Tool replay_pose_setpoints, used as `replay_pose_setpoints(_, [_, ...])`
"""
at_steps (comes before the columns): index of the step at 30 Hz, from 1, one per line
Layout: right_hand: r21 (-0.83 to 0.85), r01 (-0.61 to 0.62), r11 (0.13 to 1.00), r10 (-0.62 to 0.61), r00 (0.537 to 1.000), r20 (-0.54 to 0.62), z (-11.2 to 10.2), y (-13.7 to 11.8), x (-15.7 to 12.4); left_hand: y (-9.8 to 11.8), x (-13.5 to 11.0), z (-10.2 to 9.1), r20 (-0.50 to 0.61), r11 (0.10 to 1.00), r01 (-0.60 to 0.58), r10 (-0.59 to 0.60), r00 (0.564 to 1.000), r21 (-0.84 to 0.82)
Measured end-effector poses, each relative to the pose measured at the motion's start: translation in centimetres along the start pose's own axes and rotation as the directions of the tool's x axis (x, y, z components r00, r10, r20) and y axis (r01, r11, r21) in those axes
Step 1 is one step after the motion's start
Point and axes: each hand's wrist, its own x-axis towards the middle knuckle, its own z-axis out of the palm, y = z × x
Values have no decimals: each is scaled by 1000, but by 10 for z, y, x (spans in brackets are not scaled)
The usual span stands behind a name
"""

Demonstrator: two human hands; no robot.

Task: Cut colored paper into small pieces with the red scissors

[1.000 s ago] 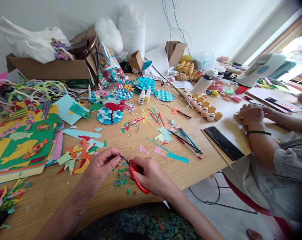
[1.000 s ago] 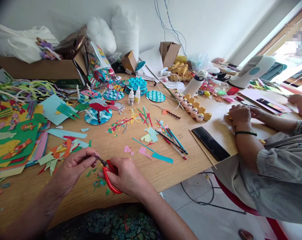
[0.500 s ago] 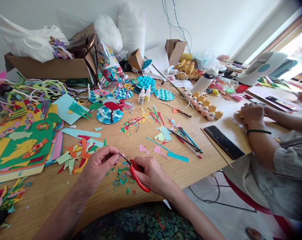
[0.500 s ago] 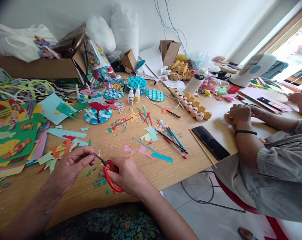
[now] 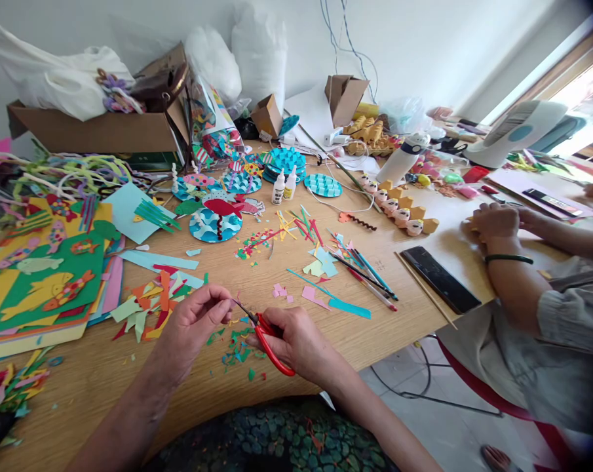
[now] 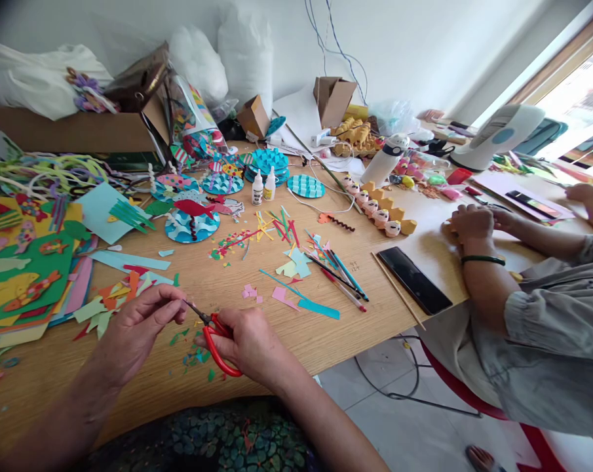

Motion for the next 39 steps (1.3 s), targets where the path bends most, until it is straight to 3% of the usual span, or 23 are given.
replay_pose_setpoints(18, [-42, 23, 999, -23, 1000, 0, -1, -3, 0, 1, 1, 0, 66, 984, -19, 7, 998, 178])
replay_pose_setpoints(39, [-27, 18, 999, -18, 1000, 1, 3, 5, 0, 1, -1, -1, -18, 994, -10, 12, 1000, 109])
